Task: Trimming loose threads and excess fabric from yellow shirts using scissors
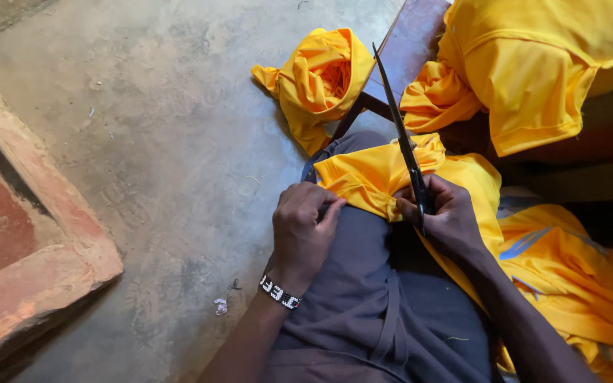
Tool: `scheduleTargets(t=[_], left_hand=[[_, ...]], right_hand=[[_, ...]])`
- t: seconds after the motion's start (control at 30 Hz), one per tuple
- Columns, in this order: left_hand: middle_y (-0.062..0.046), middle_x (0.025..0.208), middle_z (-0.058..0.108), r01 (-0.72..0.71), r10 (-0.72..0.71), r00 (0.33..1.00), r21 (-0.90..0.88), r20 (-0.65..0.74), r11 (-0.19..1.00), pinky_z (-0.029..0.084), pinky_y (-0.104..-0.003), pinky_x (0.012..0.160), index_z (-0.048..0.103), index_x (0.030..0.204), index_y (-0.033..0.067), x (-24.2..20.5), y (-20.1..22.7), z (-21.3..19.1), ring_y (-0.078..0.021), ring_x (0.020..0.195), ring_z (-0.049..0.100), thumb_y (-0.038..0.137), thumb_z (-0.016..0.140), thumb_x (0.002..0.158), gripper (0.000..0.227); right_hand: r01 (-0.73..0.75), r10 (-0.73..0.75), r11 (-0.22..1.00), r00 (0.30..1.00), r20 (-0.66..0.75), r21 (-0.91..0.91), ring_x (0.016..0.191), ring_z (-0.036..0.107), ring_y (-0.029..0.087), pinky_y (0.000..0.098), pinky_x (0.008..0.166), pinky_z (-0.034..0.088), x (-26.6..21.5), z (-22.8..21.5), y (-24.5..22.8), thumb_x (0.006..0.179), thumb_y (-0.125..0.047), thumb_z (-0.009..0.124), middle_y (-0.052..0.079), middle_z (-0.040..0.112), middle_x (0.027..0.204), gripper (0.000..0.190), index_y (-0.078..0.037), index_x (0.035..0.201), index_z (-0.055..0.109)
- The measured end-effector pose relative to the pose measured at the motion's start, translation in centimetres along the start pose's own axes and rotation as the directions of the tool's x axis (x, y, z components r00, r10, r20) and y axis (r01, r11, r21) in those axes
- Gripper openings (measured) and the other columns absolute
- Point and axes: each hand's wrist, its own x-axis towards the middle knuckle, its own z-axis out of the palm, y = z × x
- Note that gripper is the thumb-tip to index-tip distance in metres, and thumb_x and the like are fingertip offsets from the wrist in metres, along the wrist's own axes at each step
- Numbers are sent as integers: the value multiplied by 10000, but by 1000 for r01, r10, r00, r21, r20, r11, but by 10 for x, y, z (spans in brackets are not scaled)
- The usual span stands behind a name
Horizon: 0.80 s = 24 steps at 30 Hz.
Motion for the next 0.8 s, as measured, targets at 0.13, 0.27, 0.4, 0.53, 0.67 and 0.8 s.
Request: scheduleTargets(t=[0.13, 0.27, 0.4, 0.53, 0.67, 0.8], left_hand=[[-136, 963, 595, -24, 24, 1000, -10, -12, 1000, 608, -461, 838, 678, 1029, 15, 12, 21, -12, -359, 960, 670, 58, 864, 809, 291], [-179, 1026, 626, 65, -60, 997, -131, 43, 989, 573, -463, 888, 679, 1152, 4, 17, 18, -5, -393, 1014, 660, 98, 846, 842, 365], [-83, 871, 602, -46, 42, 997, -60, -71, 997, 574, -388, 801, 744, 896, 34, 15, 20, -2, -299, 894, 637, 59, 890, 782, 187], [-67, 819, 599, -186, 187, 973, 20, -134, 982, 541, -398, 810, 753, 834, 59, 6, 17, -3, -279, 851, 634, 47, 884, 784, 141], [-100, 849, 671, -108, 106, 994, -101, -19, 989, 525, -427, 875, 735, 876, 48, 2, 11, -5, -323, 950, 675, 50, 839, 789, 136], [-87, 880, 734, 187, -166, 972, -123, 164, 975, 475, -428, 960, 763, 875, 64, 15, 15, -2, -292, 973, 724, 474, 787, 855, 411]], right_hand=[[-1, 2, 1000, 1000, -16, 22, 709, 663, 124, 229, 629, 546, 1, 0, 7, 768, 14, 880, 150, 719, 780, 286, -4, 782, 595], [15, -15, 999, 1000, -21, 36, 755, 670, 115, 213, 647, 539, -1, -1, 8, 775, -5, 885, 151, 713, 791, 289, -9, 790, 596], [29, -29, 1000, 999, -19, 0, 721, 652, 107, 210, 635, 528, -2, 2, -1, 795, 10, 861, 149, 708, 774, 282, -7, 780, 580], [45, -45, 999, 999, -12, -5, 704, 640, 99, 208, 607, 523, -2, 0, 1, 790, 3, 870, 144, 681, 737, 294, 0, 768, 578], [32, -33, 999, 999, -12, -15, 694, 632, 96, 205, 605, 514, -2, 2, -1, 795, 1, 870, 140, 688, 741, 284, -9, 767, 588], [20, -20, 1000, 1000, -14, -9, 700, 641, 80, 180, 607, 507, -1, 4, -2, 781, -30, 898, 120, 694, 744, 281, -21, 771, 617]])
